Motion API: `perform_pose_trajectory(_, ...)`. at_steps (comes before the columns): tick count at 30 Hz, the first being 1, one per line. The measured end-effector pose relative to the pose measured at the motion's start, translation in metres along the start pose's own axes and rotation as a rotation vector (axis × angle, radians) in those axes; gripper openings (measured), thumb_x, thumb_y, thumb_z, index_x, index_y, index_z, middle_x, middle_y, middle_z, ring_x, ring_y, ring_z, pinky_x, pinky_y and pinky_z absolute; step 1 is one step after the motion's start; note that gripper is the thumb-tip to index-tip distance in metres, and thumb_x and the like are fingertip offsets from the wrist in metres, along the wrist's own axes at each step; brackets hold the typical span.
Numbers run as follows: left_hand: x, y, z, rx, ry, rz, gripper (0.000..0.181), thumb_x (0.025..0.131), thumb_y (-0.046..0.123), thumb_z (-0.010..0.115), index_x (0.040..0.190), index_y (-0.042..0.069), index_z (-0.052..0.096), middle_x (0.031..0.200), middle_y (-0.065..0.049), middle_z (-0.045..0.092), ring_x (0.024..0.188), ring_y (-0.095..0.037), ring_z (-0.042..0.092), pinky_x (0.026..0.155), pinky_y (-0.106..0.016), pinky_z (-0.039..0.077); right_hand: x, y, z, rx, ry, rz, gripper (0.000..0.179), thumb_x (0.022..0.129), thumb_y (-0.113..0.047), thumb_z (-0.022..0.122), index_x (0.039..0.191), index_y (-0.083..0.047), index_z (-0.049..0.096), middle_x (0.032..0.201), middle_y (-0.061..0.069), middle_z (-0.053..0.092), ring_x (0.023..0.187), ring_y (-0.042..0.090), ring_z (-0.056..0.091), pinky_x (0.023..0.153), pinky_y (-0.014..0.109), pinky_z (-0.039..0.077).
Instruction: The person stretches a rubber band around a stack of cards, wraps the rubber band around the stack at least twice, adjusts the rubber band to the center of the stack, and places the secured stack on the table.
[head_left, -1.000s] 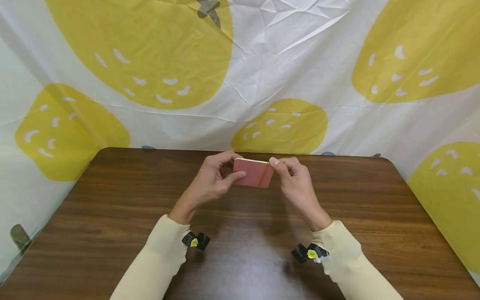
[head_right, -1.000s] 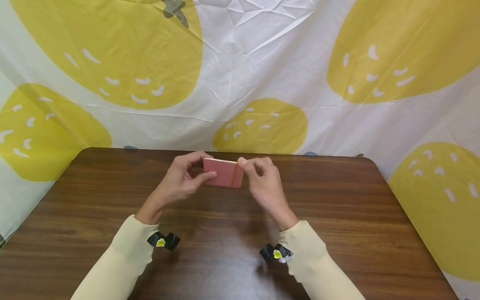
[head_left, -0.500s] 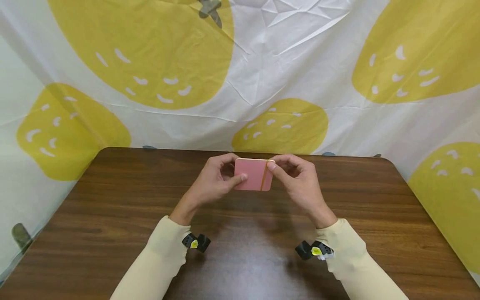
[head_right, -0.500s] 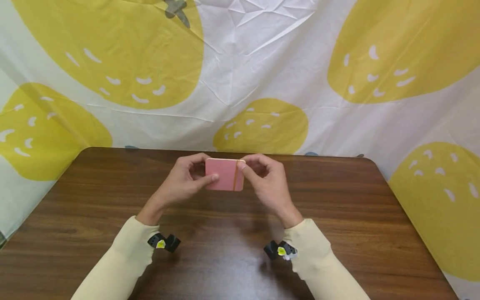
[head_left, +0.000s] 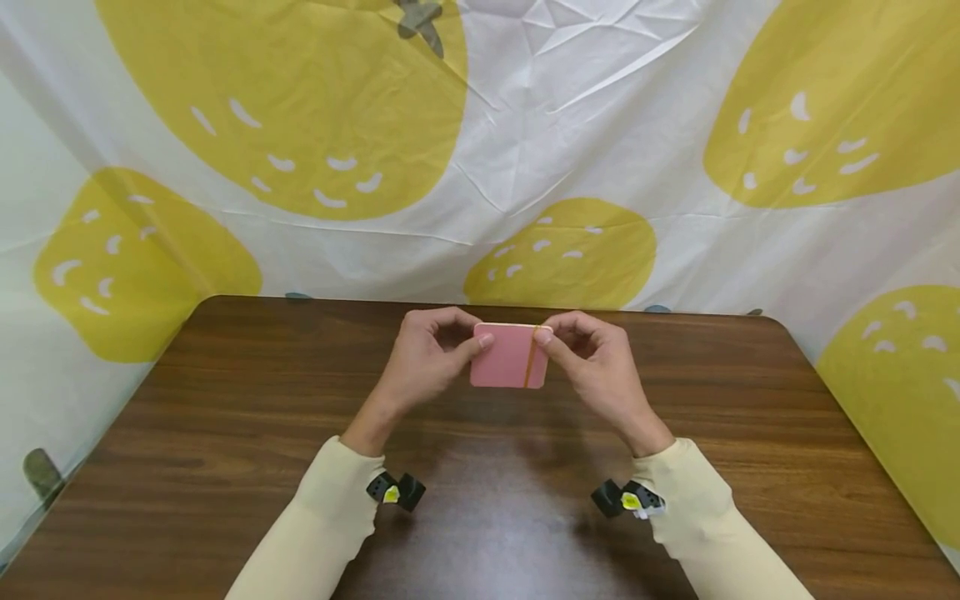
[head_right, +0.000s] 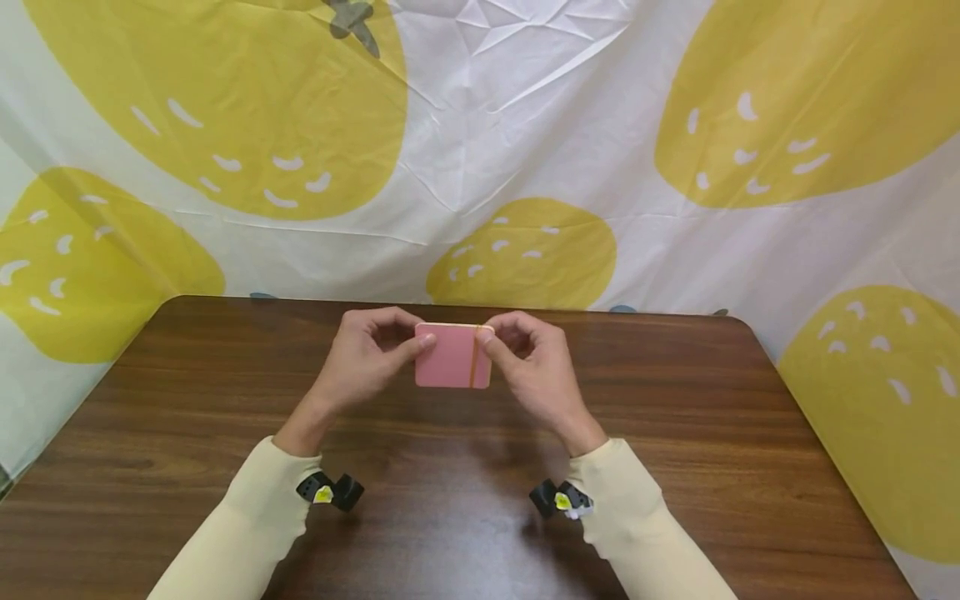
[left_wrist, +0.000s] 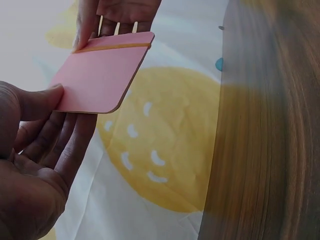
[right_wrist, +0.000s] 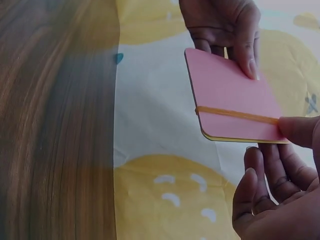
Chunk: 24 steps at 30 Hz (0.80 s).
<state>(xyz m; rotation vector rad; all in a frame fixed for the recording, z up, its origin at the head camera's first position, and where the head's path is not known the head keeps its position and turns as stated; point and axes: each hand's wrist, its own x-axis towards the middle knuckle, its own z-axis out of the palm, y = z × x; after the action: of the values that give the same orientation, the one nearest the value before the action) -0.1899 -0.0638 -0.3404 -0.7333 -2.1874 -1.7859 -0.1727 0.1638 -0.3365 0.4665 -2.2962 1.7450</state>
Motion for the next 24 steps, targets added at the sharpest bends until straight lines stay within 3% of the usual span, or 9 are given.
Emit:
perform_pose_trajectory(9,-0.0005,0.0019,0.0019,-0.002,0.015,0.034,0.007,0.085,-0.001,0.080,0.088,-0.005,0.075,0.081,-0.013,0.072,0.062,-0.014,0.059,0.056,-0.024,0.049,0.0019,0.0006,-0.0032,-0.030,-0.024,-0.012,0.015,0.094,-0.013,0.074,0.100,0.001,0.075,0.089,0.012,0.072,0.072,0.016,0.062,0.062,0.024,0.046)
perform_pose_trajectory(24,-0.0004,0.0061,0.0029,0.006,0.012,0.058,0.008,0.083,-0.002,0.081,0.087,-0.005,0.075,0.080,-0.014,0.073,0.062,-0.014,0.062,0.057,-0.024,0.052,0.0035,-0.0009,-0.0050,0.023,-0.039,-0.096,0.007,0.089,-0.003,0.077,0.094,0.001,0.078,0.083,0.004,0.074,0.064,0.017,0.062,0.057,0.023,0.047)
